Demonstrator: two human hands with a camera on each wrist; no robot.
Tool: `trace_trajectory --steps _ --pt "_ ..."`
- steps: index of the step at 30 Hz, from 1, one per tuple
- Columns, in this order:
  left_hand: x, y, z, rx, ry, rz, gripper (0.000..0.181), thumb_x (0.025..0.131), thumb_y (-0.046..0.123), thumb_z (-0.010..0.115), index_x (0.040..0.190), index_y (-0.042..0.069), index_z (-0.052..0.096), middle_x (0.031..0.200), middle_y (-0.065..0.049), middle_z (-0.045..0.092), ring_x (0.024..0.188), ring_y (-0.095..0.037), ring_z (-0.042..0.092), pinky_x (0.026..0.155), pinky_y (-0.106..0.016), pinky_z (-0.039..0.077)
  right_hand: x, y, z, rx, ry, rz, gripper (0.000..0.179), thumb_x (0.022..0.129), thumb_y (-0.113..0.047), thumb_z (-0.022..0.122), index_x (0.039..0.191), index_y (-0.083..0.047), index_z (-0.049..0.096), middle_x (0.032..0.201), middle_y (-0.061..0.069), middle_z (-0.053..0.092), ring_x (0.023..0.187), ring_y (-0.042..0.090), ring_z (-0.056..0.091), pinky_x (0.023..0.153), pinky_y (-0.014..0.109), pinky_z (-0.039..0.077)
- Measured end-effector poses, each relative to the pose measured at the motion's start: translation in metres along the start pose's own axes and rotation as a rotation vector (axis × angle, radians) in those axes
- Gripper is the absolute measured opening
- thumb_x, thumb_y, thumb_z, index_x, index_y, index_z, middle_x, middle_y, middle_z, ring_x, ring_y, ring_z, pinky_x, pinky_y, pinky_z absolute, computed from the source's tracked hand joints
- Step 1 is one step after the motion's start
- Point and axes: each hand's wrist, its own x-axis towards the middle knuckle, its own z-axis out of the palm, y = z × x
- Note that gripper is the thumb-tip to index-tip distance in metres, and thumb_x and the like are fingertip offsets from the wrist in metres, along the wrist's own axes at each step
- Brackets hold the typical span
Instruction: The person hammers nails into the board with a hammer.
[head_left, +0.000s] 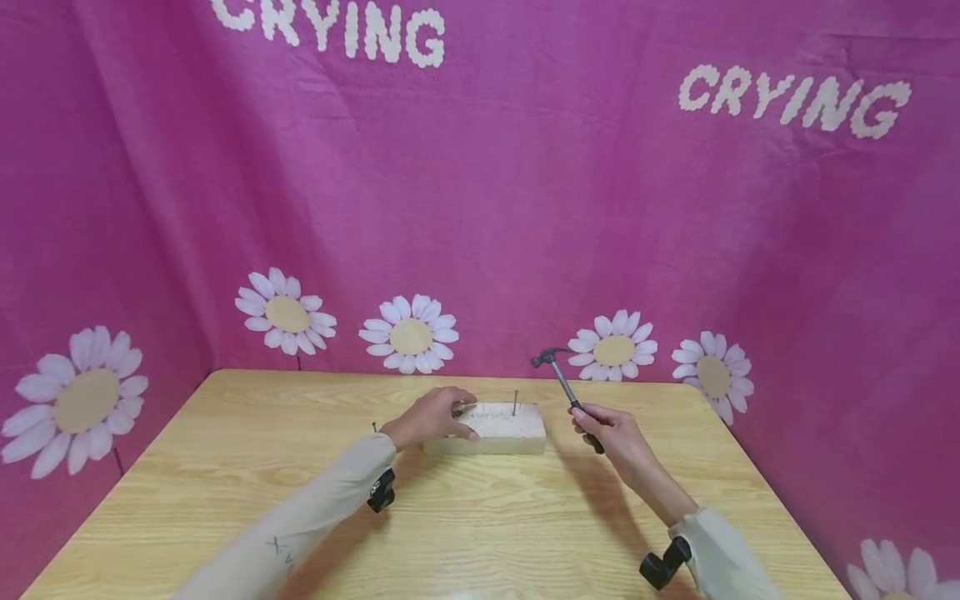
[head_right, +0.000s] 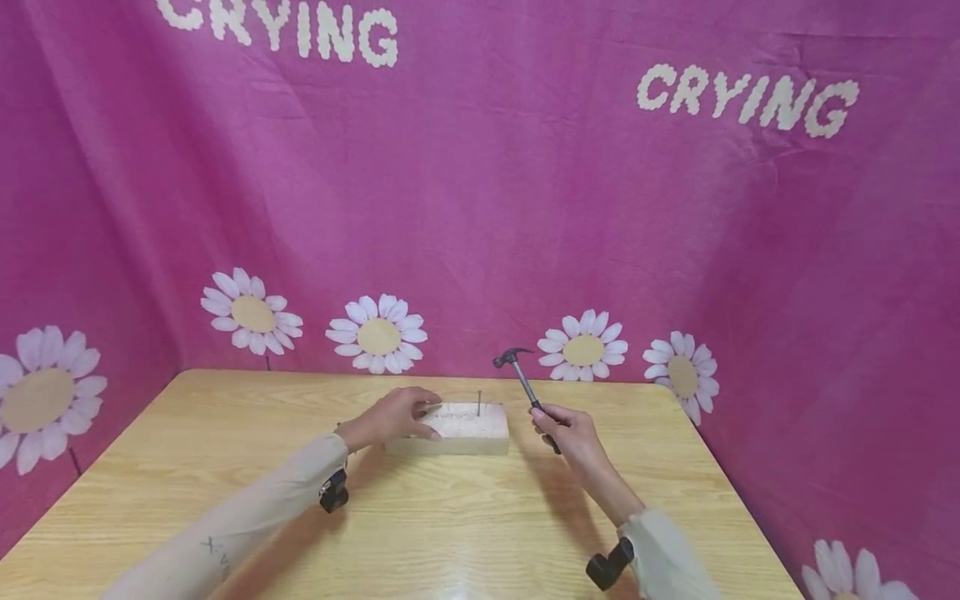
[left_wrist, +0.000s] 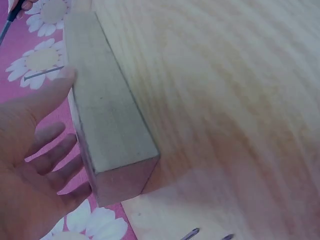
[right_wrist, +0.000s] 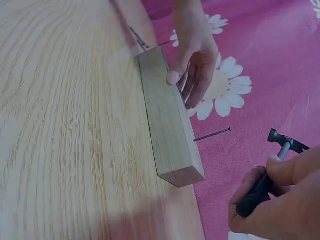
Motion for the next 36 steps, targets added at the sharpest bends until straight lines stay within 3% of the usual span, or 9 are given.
trace_trajectory --steps 3,7,10,14,19,26,31,36 --pt "-0.006 -0.004 -0.001 -0.059 0.027 0.02 0.064 0.086 0.02 0.088 0.138 -0.006 0.062 0.137 -0.02 0.066 0.122 -0.033 0.066 0.108 -0.048 0.053 -0.001 -0.003 0.002 -0.057 0.009 -0.03 0.039 0.106 -0.014 0.063 0.134 0.013 0.062 0.092 -0.006 0.071 0.086 0.006 0.061 0.076 0.022 0.055" --pt "-0.019 -0.011 -0.009 -0.094 0.142 -0.007 0.05 0.095 0.019 0.08 0.137 -0.003 0.063 0.141 -0.019 0.062 0.129 -0.036 0.062 0.11 -0.052 0.05 -0.002 -0.006 0.003 -0.147 0.017 -0.094 0.036 0.105 -0.011 0.063 0.131 0.015 0.064 0.094 0.001 0.072 0.085 0.009 0.062 0.076 0.022 0.056" --pt "-0.029 -0.022 -0.018 -0.014 0.253 -0.032 0.035 0.1 0.016 0.073 0.131 0.001 0.068 0.137 -0.016 0.065 0.124 -0.037 0.063 0.105 -0.055 0.052 -0.002 -0.006 0.002 -0.211 0.019 -0.146 0.034 0.105 -0.01 0.063 0.128 0.015 0.065 0.099 0.007 0.074 0.087 0.012 0.063 0.078 0.024 0.058" --pt "-0.042 -0.041 -0.029 0.087 0.33 -0.074 0.027 0.1 0.012 0.072 0.124 -0.001 0.07 0.125 -0.018 0.07 0.113 -0.038 0.067 0.094 -0.056 0.056 -0.002 -0.006 0.002 -0.288 0.019 -0.193 0.03 0.105 -0.01 0.064 0.125 0.013 0.069 0.097 0.011 0.073 0.088 0.018 0.064 0.077 0.025 0.058" --pt "-0.063 -0.055 -0.039 0.167 0.344 -0.162 0.022 0.098 0.01 0.073 0.115 -0.004 0.07 0.111 -0.019 0.071 0.099 -0.036 0.069 0.084 -0.053 0.058 -0.002 -0.005 0.005 -0.37 0.032 -0.247 0.027 0.104 -0.008 0.065 0.121 0.012 0.071 0.096 0.019 0.072 0.085 0.017 0.063 0.073 0.021 0.055" --pt "-0.084 -0.059 -0.048 0.224 0.311 -0.355 0.019 0.095 0.015 0.074 0.098 -0.003 0.068 0.097 -0.017 0.072 0.081 -0.027 0.065 0.074 -0.048 0.057 -0.002 -0.005 0.001 -0.453 0.05 -0.281 0.027 0.104 -0.009 0.064 0.122 0.011 0.071 0.103 0.023 0.074 0.088 0.018 0.066 0.072 0.022 0.054" --pt "-0.087 -0.064 -0.047 0.206 0.282 -0.443 0.022 0.095 0.02 0.075 0.084 0.005 0.064 0.084 -0.007 0.067 0.071 -0.019 0.054 0.067 -0.041 0.051 0.001 -0.004 -0.001 -0.466 0.053 -0.28 0.027 0.105 -0.009 0.064 0.122 0.01 0.071 0.104 0.023 0.074 0.086 0.017 0.065 0.071 0.022 0.053" --pt "-0.083 -0.069 -0.052 0.163 0.249 -0.501 0.042 0.091 0.014 0.071 0.055 0.015 0.05 0.053 0.007 0.044 0.053 -0.012 0.04 0.053 -0.028 0.033 0.002 -0.003 0.001 -0.469 0.045 -0.31 0.024 0.103 -0.008 0.066 0.117 0.011 0.073 0.1 0.02 0.076 0.088 0.02 0.067 0.069 0.023 0.053"
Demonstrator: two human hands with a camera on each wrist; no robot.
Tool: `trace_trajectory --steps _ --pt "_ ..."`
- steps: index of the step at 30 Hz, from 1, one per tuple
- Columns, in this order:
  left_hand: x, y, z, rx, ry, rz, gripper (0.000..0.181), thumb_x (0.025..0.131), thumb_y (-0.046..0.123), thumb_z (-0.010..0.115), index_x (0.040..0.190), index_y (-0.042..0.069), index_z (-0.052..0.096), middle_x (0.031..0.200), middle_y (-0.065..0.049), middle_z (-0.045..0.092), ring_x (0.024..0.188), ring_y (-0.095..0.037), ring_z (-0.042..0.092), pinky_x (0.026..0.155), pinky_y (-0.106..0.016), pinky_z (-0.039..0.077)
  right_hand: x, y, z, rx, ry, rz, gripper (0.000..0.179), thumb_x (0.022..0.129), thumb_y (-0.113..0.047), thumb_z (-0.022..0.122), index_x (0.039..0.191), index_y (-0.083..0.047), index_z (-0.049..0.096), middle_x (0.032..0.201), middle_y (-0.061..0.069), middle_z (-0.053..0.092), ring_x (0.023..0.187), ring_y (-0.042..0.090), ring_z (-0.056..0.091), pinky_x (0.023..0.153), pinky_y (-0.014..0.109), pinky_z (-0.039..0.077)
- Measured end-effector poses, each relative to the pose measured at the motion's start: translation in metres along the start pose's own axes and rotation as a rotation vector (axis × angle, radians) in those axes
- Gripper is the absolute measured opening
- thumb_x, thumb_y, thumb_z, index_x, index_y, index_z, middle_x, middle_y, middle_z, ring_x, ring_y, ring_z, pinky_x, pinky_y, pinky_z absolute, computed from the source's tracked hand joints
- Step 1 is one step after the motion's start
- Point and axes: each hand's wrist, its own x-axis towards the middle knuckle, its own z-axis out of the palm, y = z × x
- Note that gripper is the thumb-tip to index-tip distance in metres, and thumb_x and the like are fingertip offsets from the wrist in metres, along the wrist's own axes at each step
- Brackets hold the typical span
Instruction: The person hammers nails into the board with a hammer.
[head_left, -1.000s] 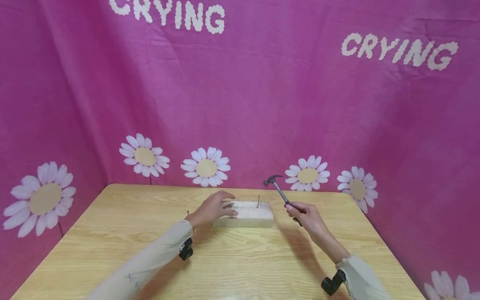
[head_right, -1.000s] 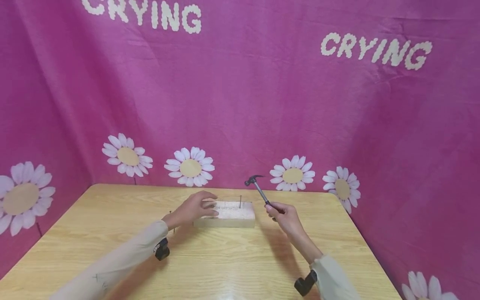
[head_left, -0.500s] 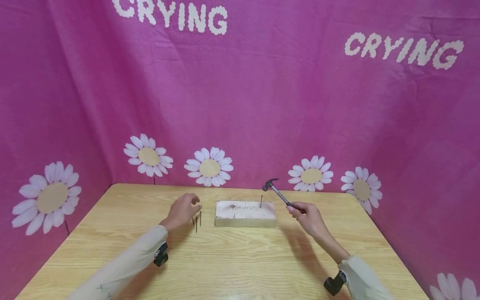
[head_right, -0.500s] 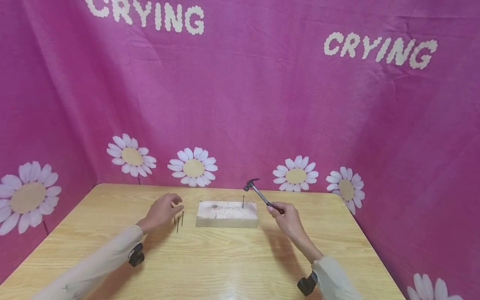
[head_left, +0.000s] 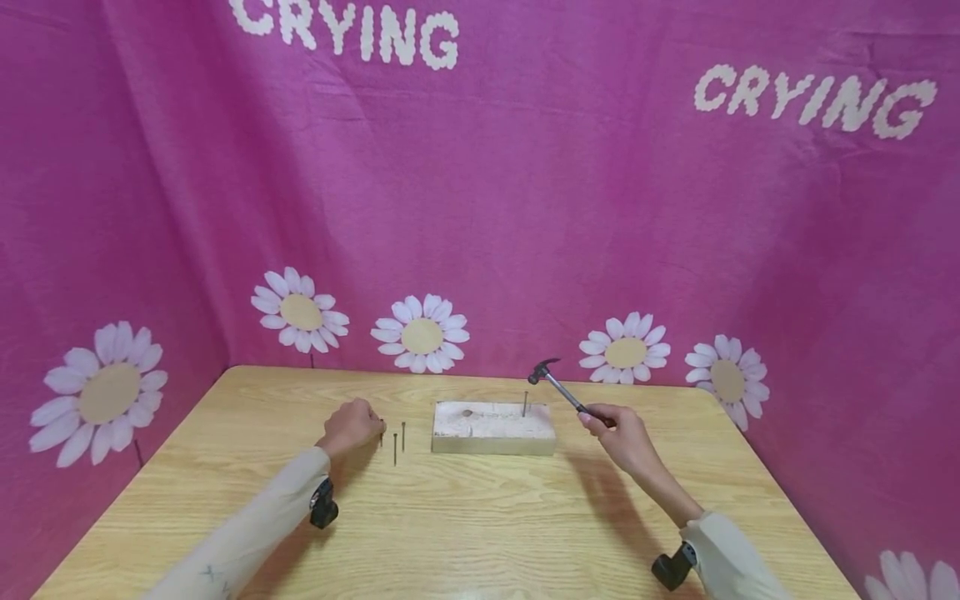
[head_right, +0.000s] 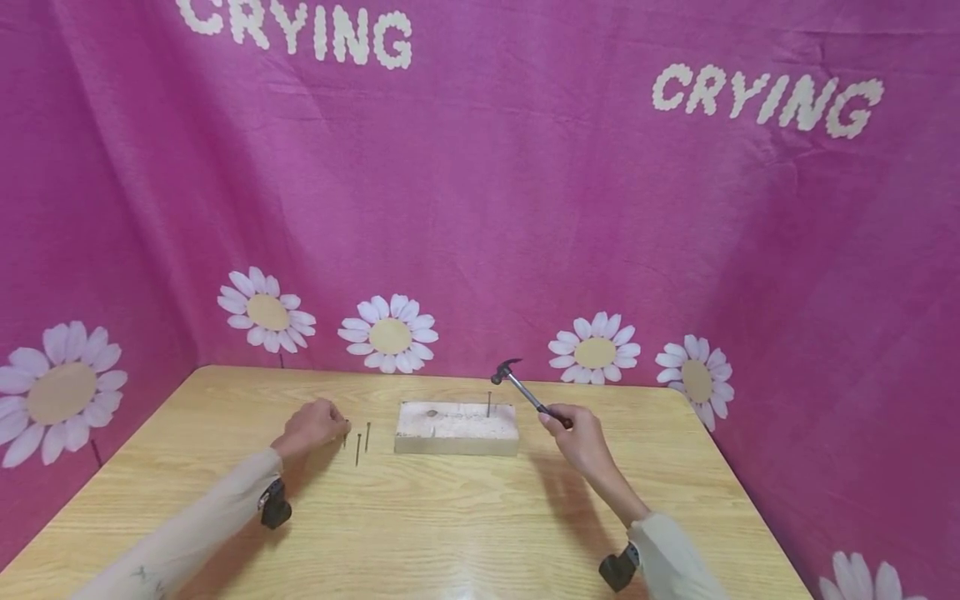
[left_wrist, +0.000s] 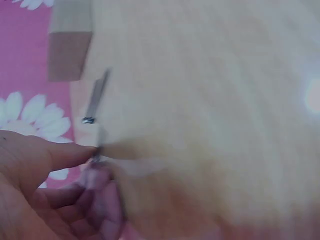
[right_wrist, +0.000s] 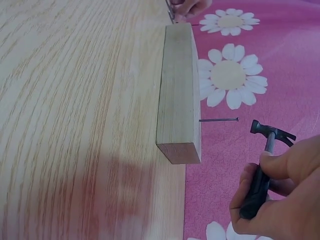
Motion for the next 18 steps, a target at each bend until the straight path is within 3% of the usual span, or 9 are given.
trace_trajectory --steps 2,7,10,13,18 --pt "0.002 -0.001 -0.004 -0.057 -0.063 -0.025 0.046 0.091 0.01 0.068 0.05 0.015 0.048 0.047 0.008 0.038 0.048 -0.01 0.035 0.049 -0.024 0.029 0.0 0.0 0.001 -0.007 0.004 -0.006 0.023 0.103 -0.007 0.066 0.116 0.01 0.074 0.1 0.02 0.076 0.089 0.021 0.068 0.07 0.024 0.053" --pt "0.006 0.0 -0.015 -0.26 -0.19 -0.066 0.036 0.091 0.002 0.061 0.056 0.003 0.06 0.047 0.003 0.043 0.046 -0.011 0.035 0.045 -0.021 0.032 0.001 -0.001 0.001 -0.023 0.011 -0.012 0.023 0.103 -0.008 0.066 0.116 0.009 0.074 0.101 0.019 0.076 0.091 0.023 0.069 0.072 0.025 0.053" --pt "0.011 0.003 -0.019 -0.342 -0.155 -0.033 0.028 0.093 0.0 0.06 0.067 -0.007 0.069 0.052 -0.004 0.058 0.047 -0.009 0.046 0.047 -0.022 0.044 0.002 -0.002 -0.001 -0.02 0.011 -0.02 0.023 0.103 -0.008 0.066 0.116 0.009 0.074 0.101 0.019 0.076 0.091 0.023 0.068 0.072 0.025 0.053" --pt "0.018 0.012 -0.019 -0.42 -0.101 0.031 0.017 0.095 -0.001 0.065 0.086 -0.013 0.072 0.072 -0.018 0.074 0.057 -0.011 0.064 0.056 -0.028 0.059 0.003 -0.002 -0.001 -0.017 0.009 -0.031 0.021 0.103 -0.008 0.066 0.114 0.008 0.074 0.099 0.018 0.076 0.089 0.021 0.067 0.07 0.024 0.053" --pt "0.021 0.036 -0.008 -0.569 -0.067 0.161 0.022 0.096 -0.004 0.068 0.113 -0.018 0.067 0.101 -0.032 0.075 0.078 -0.03 0.077 0.073 -0.041 0.066 0.002 -0.001 0.001 -0.048 0.028 -0.088 0.017 0.102 -0.006 0.068 0.11 0.007 0.076 0.097 0.016 0.076 0.087 0.019 0.067 0.071 0.024 0.055"
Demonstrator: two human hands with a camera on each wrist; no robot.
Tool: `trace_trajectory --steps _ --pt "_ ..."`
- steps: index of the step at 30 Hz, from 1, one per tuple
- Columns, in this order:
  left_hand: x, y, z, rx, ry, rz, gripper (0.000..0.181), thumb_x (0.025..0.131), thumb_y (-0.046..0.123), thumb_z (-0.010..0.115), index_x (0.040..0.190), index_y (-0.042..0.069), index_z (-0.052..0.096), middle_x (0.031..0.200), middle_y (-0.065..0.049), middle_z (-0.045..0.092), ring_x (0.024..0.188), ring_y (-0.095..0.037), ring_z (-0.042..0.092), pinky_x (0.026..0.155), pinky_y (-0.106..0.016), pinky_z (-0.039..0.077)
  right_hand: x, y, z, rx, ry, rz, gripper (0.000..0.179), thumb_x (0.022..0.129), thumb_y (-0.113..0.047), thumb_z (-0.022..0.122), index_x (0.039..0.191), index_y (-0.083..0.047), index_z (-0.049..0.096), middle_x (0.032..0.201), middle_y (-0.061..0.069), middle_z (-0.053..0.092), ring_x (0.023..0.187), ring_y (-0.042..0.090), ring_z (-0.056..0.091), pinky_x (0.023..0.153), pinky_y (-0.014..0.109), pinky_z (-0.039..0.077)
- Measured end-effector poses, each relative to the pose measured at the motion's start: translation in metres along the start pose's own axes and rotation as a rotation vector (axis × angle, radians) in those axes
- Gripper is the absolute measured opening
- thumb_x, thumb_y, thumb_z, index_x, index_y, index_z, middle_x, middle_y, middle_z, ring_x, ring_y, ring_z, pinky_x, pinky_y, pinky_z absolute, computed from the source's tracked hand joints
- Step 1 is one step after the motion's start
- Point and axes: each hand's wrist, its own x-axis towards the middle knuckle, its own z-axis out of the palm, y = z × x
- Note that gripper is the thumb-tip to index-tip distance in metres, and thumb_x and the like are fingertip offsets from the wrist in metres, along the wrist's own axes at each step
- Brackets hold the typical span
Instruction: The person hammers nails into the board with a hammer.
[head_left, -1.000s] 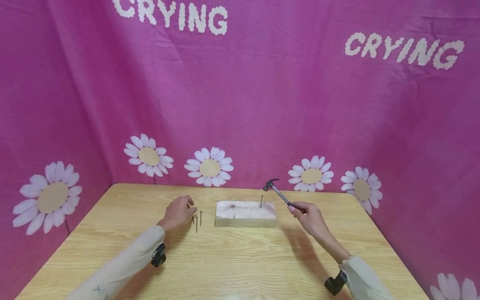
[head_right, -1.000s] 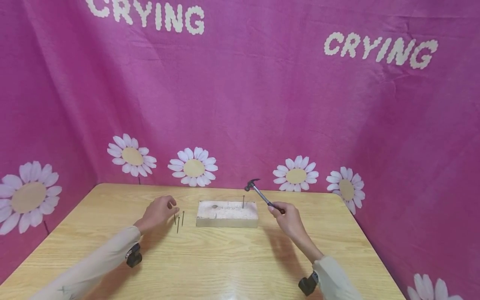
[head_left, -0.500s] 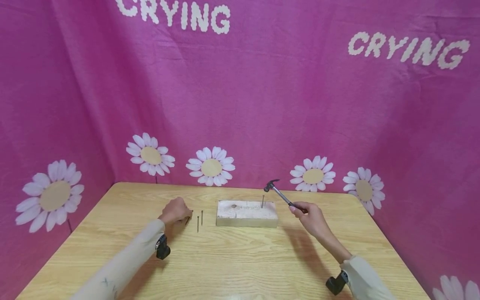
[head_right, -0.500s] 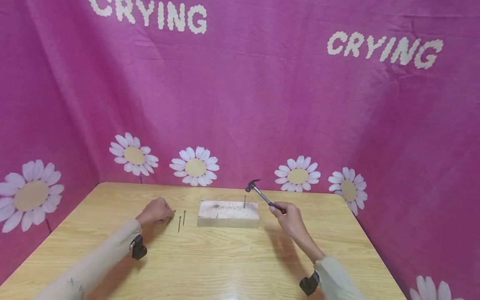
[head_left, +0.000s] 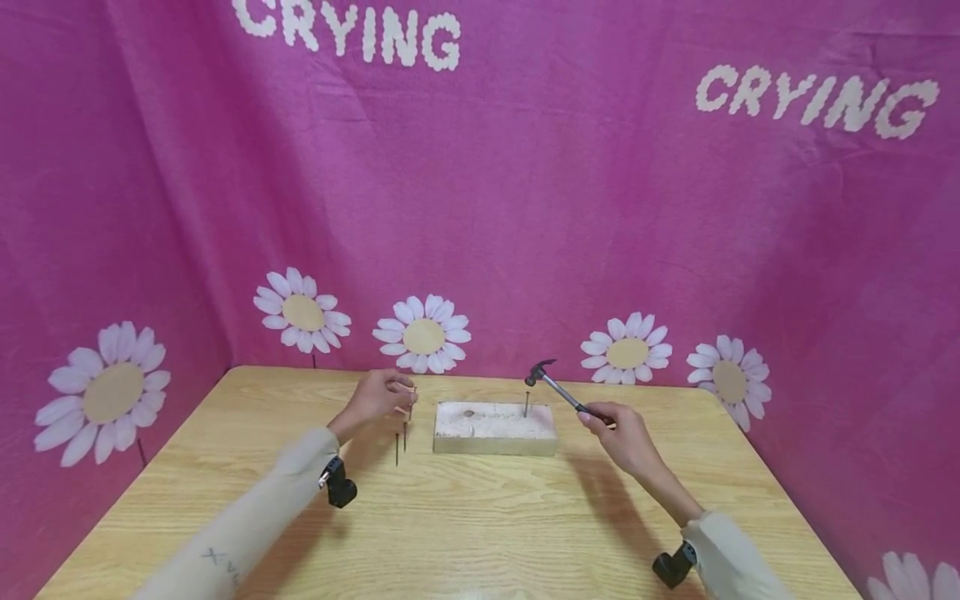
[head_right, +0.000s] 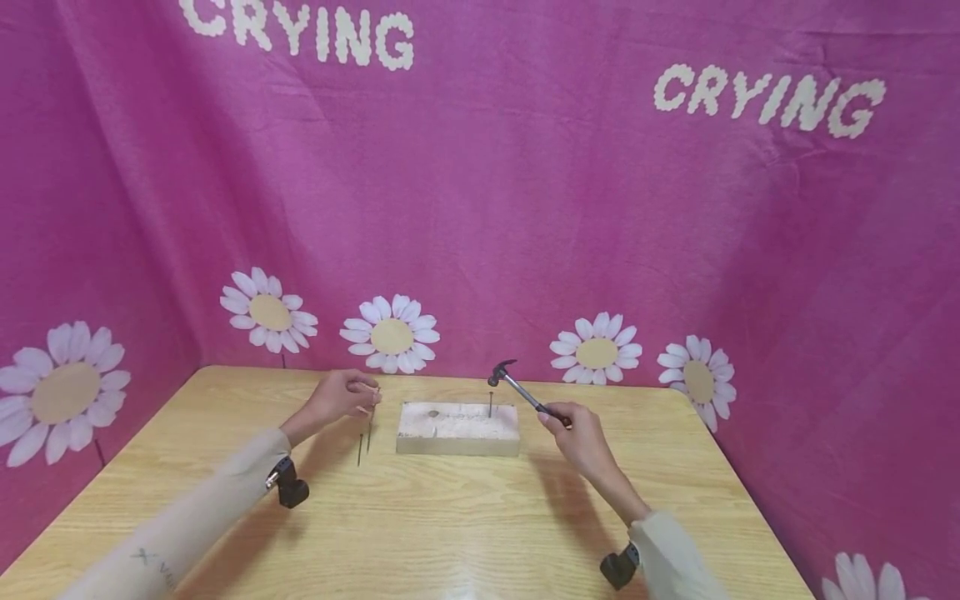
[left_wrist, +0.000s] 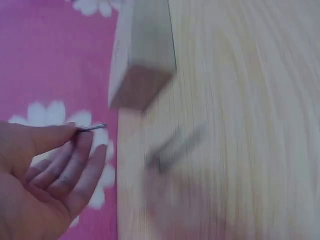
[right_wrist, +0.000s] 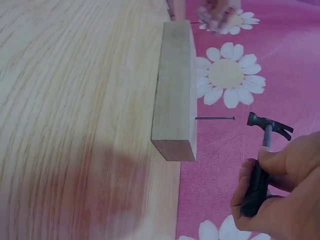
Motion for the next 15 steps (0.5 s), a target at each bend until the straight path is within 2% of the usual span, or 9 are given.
trace_trajectory --steps 3,6,10,15 --pt "0.003 0.009 0.02 -0.024 -0.005 0.075 0.023 0.098 -0.002 0.069 0.117 -0.015 0.069 0.104 -0.029 0.076 0.089 -0.035 0.077 0.079 -0.044 0.065 0.0 -0.001 0.002 -0.012 0.036 -0.033 0.015 0.101 -0.004 0.068 0.109 0.006 0.076 0.098 0.015 0.076 0.089 0.021 0.067 0.075 0.028 0.058" --pt "0.006 0.018 0.041 -0.023 -0.008 0.126 0.02 0.099 0.003 0.07 0.114 -0.01 0.073 0.104 -0.023 0.077 0.092 -0.029 0.075 0.084 -0.046 0.064 0.001 -0.005 0.004 -0.01 0.066 -0.052 0.015 0.101 -0.004 0.068 0.11 0.005 0.076 0.099 0.015 0.075 0.091 0.022 0.067 0.078 0.031 0.059" --pt "0.01 0.025 0.069 -0.051 -0.033 0.148 0.018 0.098 0.007 0.073 0.112 -0.005 0.076 0.104 -0.017 0.078 0.092 -0.019 0.073 0.085 -0.043 0.063 0.003 -0.008 0.009 0.0 0.06 -0.053 0.017 0.101 -0.005 0.068 0.112 0.006 0.076 0.099 0.016 0.075 0.09 0.02 0.066 0.078 0.029 0.059" --pt "0.021 0.028 0.101 -0.086 -0.071 0.202 0.018 0.099 0.01 0.073 0.113 -0.001 0.077 0.107 -0.013 0.079 0.093 -0.018 0.073 0.084 -0.039 0.063 0.006 -0.009 0.008 -0.011 0.071 -0.05 0.016 0.101 -0.005 0.068 0.111 0.005 0.076 0.099 0.015 0.074 0.089 0.018 0.065 0.076 0.025 0.057"
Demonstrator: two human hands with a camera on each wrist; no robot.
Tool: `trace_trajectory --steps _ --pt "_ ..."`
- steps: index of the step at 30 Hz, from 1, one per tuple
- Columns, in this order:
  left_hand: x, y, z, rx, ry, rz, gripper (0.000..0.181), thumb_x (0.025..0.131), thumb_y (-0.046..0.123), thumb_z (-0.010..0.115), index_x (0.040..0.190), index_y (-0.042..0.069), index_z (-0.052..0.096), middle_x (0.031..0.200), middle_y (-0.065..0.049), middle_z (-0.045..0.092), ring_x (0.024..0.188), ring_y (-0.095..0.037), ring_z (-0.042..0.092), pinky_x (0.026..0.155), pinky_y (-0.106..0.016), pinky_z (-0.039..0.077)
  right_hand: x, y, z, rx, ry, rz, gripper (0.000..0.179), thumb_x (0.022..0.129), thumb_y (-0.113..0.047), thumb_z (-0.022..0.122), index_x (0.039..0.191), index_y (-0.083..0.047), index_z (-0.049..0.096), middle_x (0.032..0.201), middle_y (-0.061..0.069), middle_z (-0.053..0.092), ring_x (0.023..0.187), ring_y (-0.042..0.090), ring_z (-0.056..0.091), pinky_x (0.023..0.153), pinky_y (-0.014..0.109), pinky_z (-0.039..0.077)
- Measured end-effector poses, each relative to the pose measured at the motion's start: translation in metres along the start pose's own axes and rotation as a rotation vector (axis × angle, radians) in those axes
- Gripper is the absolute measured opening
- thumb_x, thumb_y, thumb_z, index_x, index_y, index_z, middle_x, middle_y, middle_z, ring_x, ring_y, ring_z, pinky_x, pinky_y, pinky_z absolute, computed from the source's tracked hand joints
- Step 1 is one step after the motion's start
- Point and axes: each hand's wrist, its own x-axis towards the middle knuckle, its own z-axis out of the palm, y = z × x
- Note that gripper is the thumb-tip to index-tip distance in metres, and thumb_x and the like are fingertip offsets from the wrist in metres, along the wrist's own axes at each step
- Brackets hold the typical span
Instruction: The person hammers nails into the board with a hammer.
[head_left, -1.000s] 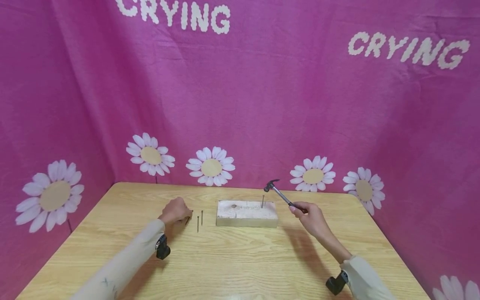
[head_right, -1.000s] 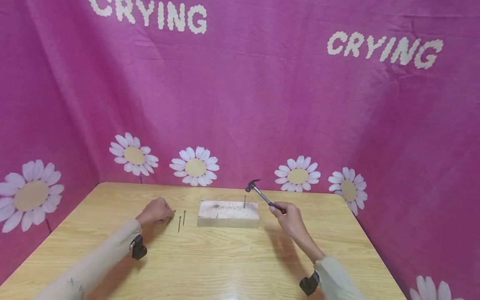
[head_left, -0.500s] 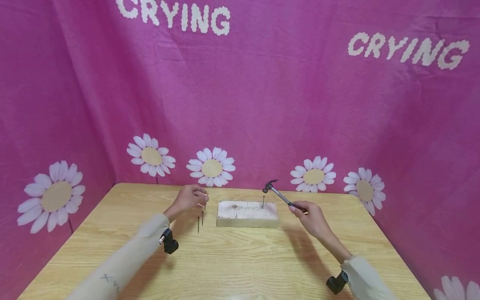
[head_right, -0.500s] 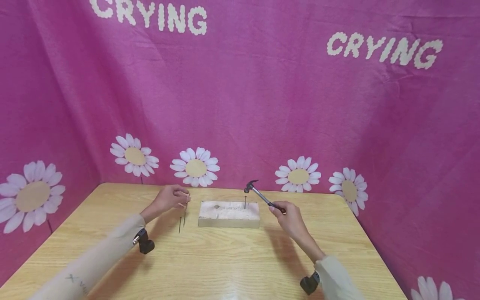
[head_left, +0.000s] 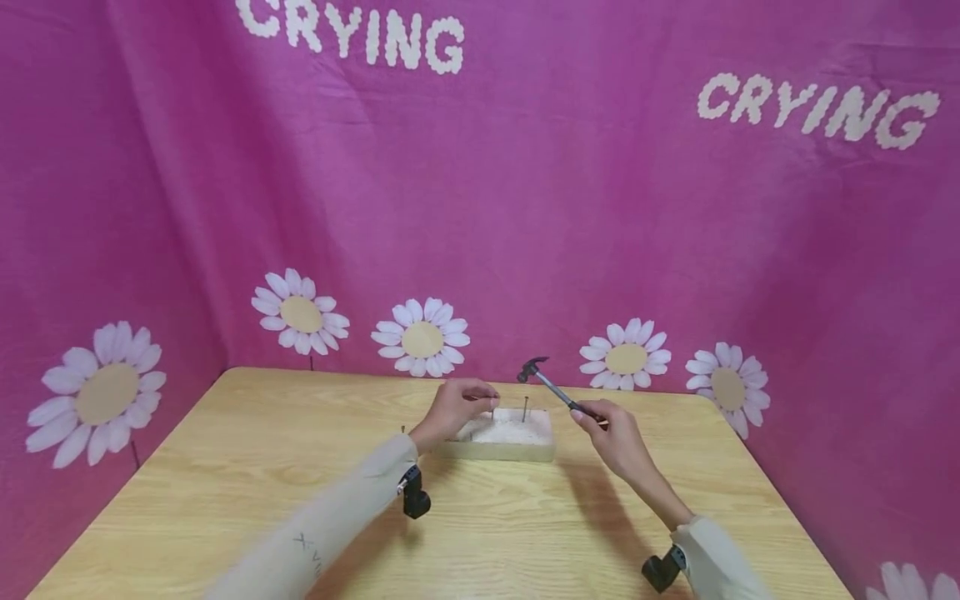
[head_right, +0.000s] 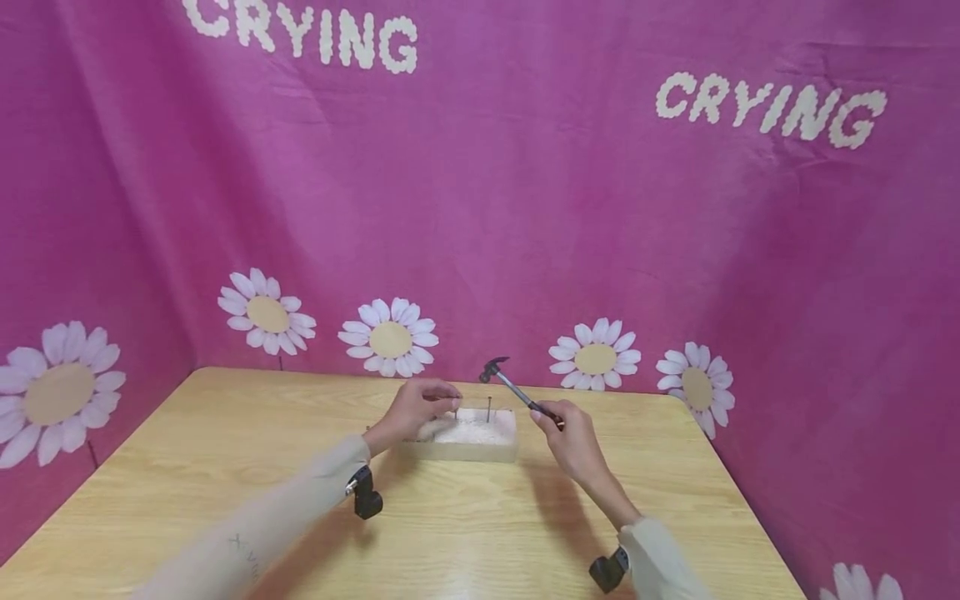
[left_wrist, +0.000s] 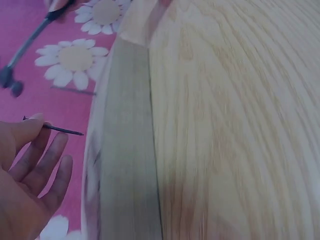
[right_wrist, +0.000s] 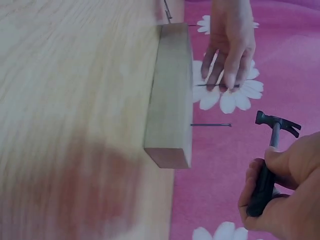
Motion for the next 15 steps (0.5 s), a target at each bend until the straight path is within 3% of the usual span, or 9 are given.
trace_trajectory --steps 7,11,15 --pt "0.014 -0.004 0.028 -0.024 0.029 0.076 0.013 0.098 0.007 0.073 0.109 0.0 0.078 0.106 -0.016 0.079 0.093 -0.026 0.074 0.082 -0.033 0.062 0.003 0.004 -0.013 0.012 0.027 -0.03 0.018 0.101 -0.004 0.068 0.113 0.007 0.075 0.097 0.016 0.073 0.087 0.021 0.065 0.074 0.024 0.057" --pt "0.014 -0.007 0.034 -0.008 0.046 0.081 0.014 0.098 0.007 0.073 0.109 0.0 0.078 0.105 -0.016 0.079 0.095 -0.03 0.074 0.081 -0.03 0.06 0.0 0.007 -0.012 -0.017 -0.002 -0.029 0.017 0.101 -0.005 0.068 0.111 0.005 0.077 0.096 0.014 0.073 0.084 0.018 0.063 0.072 0.024 0.056" --pt "0.011 -0.008 0.037 -0.031 0.07 0.076 0.013 0.098 0.004 0.073 0.108 -0.001 0.078 0.104 -0.019 0.079 0.096 -0.035 0.074 0.082 -0.03 0.061 -0.001 0.007 -0.01 -0.005 0.023 -0.013 0.017 0.102 -0.005 0.068 0.112 0.005 0.077 0.099 0.015 0.073 0.087 0.02 0.065 0.073 0.024 0.056"
